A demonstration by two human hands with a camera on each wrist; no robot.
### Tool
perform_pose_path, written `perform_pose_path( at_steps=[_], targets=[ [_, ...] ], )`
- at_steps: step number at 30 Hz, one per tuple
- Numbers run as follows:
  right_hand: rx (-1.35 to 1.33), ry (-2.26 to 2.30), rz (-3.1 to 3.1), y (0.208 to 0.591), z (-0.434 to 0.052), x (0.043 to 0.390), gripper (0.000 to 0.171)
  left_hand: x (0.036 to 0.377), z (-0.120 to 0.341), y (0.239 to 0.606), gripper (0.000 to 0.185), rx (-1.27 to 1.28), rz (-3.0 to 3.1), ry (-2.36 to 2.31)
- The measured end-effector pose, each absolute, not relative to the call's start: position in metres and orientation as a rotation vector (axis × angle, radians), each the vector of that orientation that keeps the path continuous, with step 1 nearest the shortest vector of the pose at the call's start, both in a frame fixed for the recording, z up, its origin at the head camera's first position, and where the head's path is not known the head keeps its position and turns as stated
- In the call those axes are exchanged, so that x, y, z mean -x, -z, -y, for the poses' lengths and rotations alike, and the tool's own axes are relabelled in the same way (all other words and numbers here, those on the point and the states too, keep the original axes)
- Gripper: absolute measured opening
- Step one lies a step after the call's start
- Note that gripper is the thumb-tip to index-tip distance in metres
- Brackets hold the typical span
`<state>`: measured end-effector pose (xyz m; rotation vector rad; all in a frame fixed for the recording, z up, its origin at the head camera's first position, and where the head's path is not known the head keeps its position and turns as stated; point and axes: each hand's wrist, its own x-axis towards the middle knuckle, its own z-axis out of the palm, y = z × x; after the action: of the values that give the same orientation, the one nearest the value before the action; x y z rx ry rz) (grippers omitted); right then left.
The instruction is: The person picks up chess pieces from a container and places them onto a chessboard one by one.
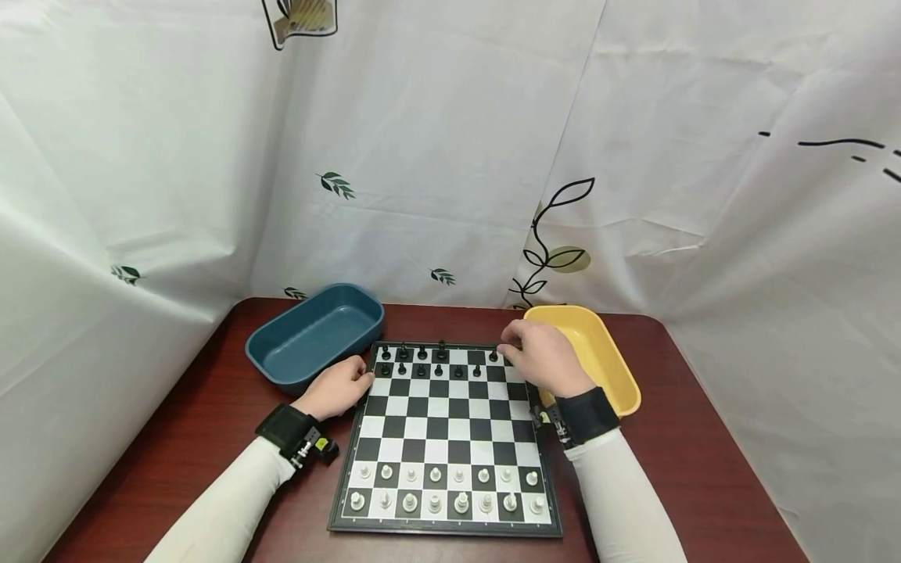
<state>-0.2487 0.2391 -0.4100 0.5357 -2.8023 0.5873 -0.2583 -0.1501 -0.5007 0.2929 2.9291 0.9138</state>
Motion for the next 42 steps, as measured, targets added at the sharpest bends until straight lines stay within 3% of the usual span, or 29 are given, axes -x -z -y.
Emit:
perform_pose_path(
  at_steps=[9,20,27,42],
  targets=[
    [-0.521,-0.561,2.754,0.403,-0.274,0.254,0.005,0.258,0.15,0.5,0.024,-0.294,-2.935,-0.901],
    [-0.314,-0.549,2.997,0.409,-0.315,0.257,0.022,0.257,0.149,0.498,0.024,-0.291,-2.926,-0.899],
    [-0.335,-0.594,3.166,0.415,-0.322,0.256,0.026,0.259,0.149,0.5,0.024,-0.293,-2.931,-0.898],
    [-0.3,-0.655,3.325,0.416,-0.328,0.246,0.015,0.262,0.151,0.505,0.022,-0.31,-2.948,-0.916]
  ],
)
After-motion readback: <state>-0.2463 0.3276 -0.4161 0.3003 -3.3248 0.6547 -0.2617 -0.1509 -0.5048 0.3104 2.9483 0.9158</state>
